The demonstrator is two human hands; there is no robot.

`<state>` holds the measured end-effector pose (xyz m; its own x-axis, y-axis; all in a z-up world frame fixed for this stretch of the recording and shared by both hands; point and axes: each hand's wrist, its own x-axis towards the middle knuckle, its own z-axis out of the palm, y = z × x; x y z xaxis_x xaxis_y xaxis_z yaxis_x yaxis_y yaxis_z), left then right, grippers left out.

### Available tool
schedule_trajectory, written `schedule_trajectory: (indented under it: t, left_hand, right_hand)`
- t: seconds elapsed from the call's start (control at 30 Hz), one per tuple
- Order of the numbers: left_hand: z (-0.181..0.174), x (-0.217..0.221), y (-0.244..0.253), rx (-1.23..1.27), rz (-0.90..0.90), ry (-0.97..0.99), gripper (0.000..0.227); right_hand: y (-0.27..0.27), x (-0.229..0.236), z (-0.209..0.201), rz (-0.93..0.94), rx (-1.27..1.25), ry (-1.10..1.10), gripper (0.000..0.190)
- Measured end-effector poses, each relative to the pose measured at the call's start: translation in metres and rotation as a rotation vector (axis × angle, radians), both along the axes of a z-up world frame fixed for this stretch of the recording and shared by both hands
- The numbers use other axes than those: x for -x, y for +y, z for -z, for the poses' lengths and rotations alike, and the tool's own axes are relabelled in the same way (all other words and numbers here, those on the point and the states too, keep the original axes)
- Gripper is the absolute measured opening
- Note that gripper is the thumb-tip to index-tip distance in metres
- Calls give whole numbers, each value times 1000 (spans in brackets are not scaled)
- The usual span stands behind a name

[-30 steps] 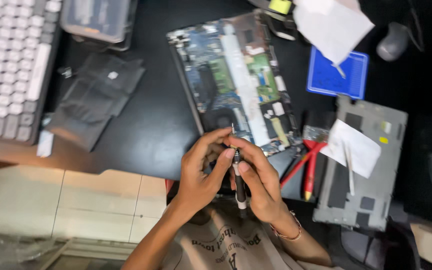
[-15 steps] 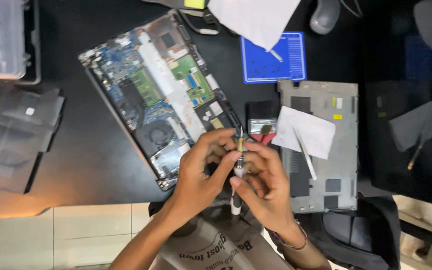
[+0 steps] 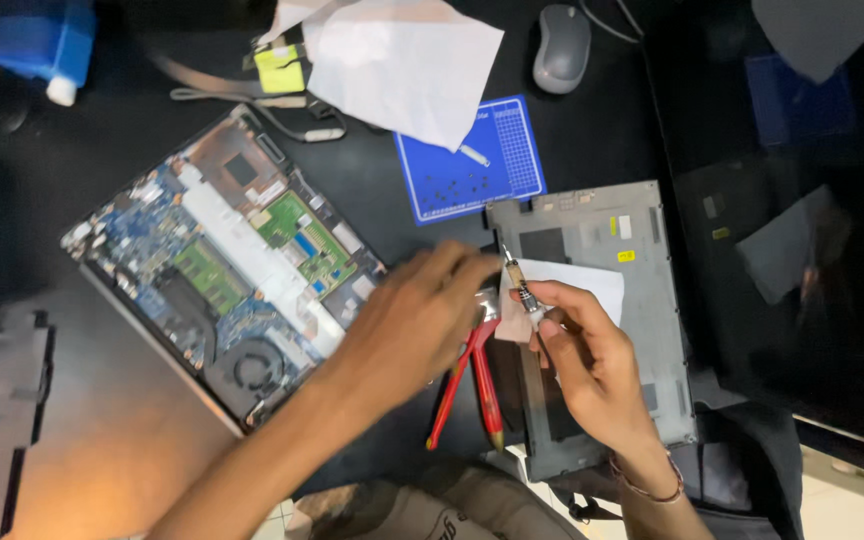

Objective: The person is repairing a disassembled laptop on a desk. They use a red brush to clean the motherboard and a syringe to apply a substance to a specific component.

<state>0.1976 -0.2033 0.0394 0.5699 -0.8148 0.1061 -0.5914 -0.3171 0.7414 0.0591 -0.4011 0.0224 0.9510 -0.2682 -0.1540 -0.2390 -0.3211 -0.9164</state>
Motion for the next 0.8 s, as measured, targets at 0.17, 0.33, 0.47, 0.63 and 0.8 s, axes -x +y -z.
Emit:
schedule_trajectory:
  t: [0.17,0.33,0.47,0.63,0.8]
  left_hand:
    - [50,-73,-35,-84,-22,-339,61]
    - [97,-116,-71,-172,-125,-649,40]
    - [103,-118,-78,-197,-153,-654,40]
    - [97,-115,-71,-199,-160,-564,41]
    - [95,-108,-67,-235,-159,-650,39]
  right_hand:
    - [-7,-19,11,36,-62,11,33]
    - [-15,-26,24,108,-33,74,38]
    - [-16,-27,26,162,-86,111,40]
    - [-16,-28,31,152,-55,112,40]
    - [-12,-29,30,147,-106,142,41]
